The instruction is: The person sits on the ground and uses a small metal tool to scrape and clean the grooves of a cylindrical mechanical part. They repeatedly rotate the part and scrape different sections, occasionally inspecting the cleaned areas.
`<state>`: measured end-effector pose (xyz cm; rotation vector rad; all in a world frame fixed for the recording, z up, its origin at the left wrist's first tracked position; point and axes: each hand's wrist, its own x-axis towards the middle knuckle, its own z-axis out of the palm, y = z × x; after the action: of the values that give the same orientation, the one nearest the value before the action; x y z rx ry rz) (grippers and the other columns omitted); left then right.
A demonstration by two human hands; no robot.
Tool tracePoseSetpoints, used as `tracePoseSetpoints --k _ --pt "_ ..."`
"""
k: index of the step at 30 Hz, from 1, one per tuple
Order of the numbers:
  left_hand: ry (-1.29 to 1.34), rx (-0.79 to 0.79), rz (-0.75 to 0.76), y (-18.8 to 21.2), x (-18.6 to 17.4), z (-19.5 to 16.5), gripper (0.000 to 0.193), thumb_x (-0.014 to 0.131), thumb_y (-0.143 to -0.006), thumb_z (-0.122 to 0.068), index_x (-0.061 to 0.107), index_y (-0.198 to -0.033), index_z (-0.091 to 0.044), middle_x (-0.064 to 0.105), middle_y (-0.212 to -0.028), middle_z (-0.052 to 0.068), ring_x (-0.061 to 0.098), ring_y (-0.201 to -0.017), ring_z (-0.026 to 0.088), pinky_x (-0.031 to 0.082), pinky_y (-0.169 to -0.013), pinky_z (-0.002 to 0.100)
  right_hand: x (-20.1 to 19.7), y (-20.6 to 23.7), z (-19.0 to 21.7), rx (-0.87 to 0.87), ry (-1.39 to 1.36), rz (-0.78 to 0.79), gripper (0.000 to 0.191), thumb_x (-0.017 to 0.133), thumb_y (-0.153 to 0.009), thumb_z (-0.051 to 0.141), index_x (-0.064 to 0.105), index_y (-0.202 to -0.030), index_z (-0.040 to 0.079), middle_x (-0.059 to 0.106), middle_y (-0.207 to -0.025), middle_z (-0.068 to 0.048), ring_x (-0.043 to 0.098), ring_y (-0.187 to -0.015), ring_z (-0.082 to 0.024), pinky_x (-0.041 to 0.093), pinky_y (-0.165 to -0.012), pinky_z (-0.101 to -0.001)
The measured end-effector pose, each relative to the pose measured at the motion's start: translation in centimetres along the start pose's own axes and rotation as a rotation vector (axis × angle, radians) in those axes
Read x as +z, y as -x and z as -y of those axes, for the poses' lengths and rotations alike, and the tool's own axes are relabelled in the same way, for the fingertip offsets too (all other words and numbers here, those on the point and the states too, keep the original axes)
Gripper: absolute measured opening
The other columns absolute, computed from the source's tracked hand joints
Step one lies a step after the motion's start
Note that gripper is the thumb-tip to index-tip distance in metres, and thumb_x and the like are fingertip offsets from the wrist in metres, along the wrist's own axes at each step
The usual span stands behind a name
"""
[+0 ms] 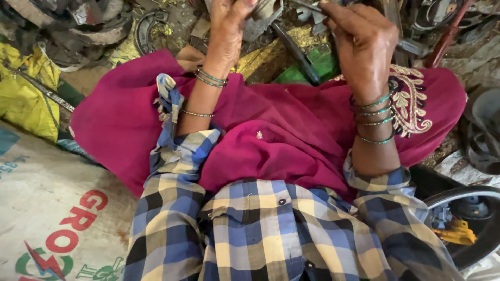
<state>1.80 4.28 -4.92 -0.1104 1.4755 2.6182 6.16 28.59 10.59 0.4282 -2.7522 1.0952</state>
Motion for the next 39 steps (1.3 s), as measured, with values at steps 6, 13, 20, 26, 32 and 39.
tracePoseSetpoints --k 6,13,20,26,32,39 --pt "0.075 -0.164 -0.019 0.3 0.0 -1.0 0.028 0.078 -0.093 -0.020 0.062 -0.109 -0.002 0.055 -0.098 0.001 0.049 -0.089 0.013 0.040 -0.082 0.032 0.9 0.2 -0.7 0.001 -0.003 -0.004 0.033 0.075 -0.100 -0.012 0.076 -0.127 0.006 0.070 -0.095 -0.014 0.067 -0.090 -0.027 0.052 -0.079 -0.0380" --pt "-0.027 -0.151 0.289 0.8 1.9 -1.7 0.041 0.074 -0.090 -0.030 0.068 -0.117 0.000 0.073 -0.108 0.005 0.069 -0.098 0.014 0.057 -0.091 0.029 4.3 -0.2 -3.6 0.118 0.239 -0.098 0.008 0.077 -0.101 0.004 0.081 -0.104 0.011 0.076 -0.084 -0.007 0.068 -0.063 -0.022 0.047 -0.052 -0.0370" --pt "0.149 -0.218 0.120 0.1 0.3 -0.2 0.037 0.073 -0.096 -0.015 0.057 -0.125 0.002 0.068 -0.114 0.008 0.069 -0.104 0.017 0.057 -0.097 0.033 5.4 0.9 -4.6 0.065 0.259 0.059 0.019 0.068 -0.102 0.008 0.074 -0.120 0.006 0.071 -0.094 -0.018 0.070 -0.082 -0.037 0.053 -0.070 -0.0439" --pt "-0.045 -0.041 0.221 0.6 1.0 -0.7 0.039 0.075 -0.101 -0.013 0.061 -0.134 0.004 0.068 -0.129 0.009 0.065 -0.121 0.019 0.050 -0.108 0.030 5.5 0.1 -3.4 0.279 -0.333 0.115 0.029 0.059 -0.118 0.021 0.062 -0.140 0.003 0.072 -0.128 -0.016 0.067 -0.111 -0.030 0.055 -0.092 -0.0398" --pt "-0.154 0.039 0.331 0.8 2.6 -1.8 0.046 0.087 -0.100 -0.014 0.060 -0.134 0.001 0.067 -0.131 0.008 0.064 -0.126 0.020 0.050 -0.112 0.033 6.1 0.2 -2.9 0.454 -1.310 0.173 0.048 0.067 -0.114 0.022 0.046 -0.153 0.003 0.059 -0.148 -0.007 0.060 -0.134 -0.020 0.057 -0.113 -0.0388" --pt "-0.245 0.070 0.426 0.4 2.4 -2.7 0.038 0.084 -0.103 -0.012 0.062 -0.132 -0.001 0.069 -0.127 0.007 0.068 -0.121 0.019 0.056 -0.111 0.034 5.8 0.4 -3.6 0.545 -1.310 0.151 0.051 0.076 -0.108 0.015 0.049 -0.149 0.000 0.063 -0.141 -0.012 0.064 -0.132 -0.023 0.058 -0.112 -0.0407"
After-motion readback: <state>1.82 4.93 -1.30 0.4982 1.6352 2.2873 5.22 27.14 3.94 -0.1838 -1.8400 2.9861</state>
